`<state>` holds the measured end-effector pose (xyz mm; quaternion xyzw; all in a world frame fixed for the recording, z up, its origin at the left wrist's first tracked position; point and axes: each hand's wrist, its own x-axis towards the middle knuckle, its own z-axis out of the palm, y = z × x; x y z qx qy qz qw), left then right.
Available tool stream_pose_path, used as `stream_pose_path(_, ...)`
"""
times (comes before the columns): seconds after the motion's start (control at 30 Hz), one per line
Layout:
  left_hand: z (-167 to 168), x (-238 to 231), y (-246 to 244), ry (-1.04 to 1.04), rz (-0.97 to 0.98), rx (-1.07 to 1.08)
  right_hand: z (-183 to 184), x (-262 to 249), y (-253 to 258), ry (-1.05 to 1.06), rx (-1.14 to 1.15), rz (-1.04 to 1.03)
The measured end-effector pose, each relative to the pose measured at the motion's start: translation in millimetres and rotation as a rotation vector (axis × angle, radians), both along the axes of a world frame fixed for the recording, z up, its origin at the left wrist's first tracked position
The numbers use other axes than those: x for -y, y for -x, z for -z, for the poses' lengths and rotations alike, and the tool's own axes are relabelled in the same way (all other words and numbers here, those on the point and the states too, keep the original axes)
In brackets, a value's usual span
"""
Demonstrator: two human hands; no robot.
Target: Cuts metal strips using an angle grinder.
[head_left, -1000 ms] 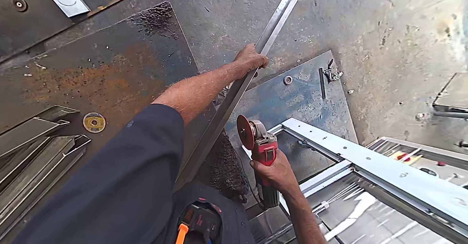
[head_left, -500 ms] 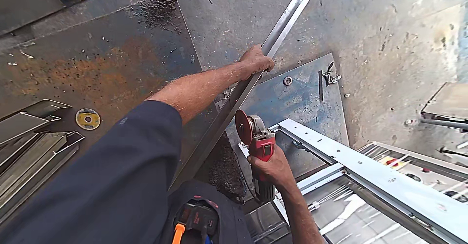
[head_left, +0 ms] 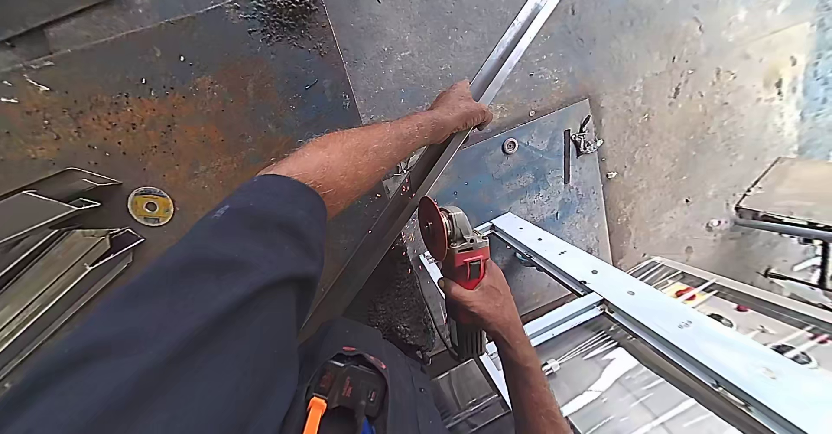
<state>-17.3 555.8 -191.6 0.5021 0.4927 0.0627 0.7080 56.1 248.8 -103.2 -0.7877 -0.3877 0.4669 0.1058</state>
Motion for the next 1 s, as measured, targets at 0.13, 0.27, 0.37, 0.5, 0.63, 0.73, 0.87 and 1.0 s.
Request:
stream_pose_path(0.13, 1.9, -0.7, -0.3, 0.009, -0.003, 0.011, 0.5, -2.3, 1.0, 0.002, 0.023, -0.012)
stream_pose_path(0.27, -0.5, -0.6, 0.2, 0.009, 0.003, 0.002, 2.4, -5.3, 3.3, -0.026, 0.031, 0.004)
stream_pose_path(0.37, -2.9, -0.6, 2.0, -0.017, 0.015, -0.01, 4.4, -8.6, 5.7, -0.026, 0.032, 0.017)
stream_pose_path(0.5, -2.3, -2.2, 0.7, -0.017, 0.019, -0.008, 5.7, -12.0, 6.6, -0.046, 0.043, 0.012)
stream_pose_path(0.63, -2.0, -2.7, 1.9, -0.016, 0.022, 0.007, 8.6, -13.5, 5.7, -0.052, 0.044, -0.002)
stream_pose_path(0.73, -2.1, -4.1, 2.0, -0.056, 0.053, -0.004, 7.8, -14.3, 5.2, -0.047, 0.056, -0.009)
stream_pose_path(0.87, -3.0, -4.2, 2.1, -0.076, 0.061, -0.005, 8.1, -14.4, 3.7, -0.04, 0.053, -0.015)
stream_pose_path(1.0, -0.2, -3.5, 0.8, -0.086, 0.069, 0.0, 7.3, -15.3, 4.9, -0.033, 0.064, -0.021)
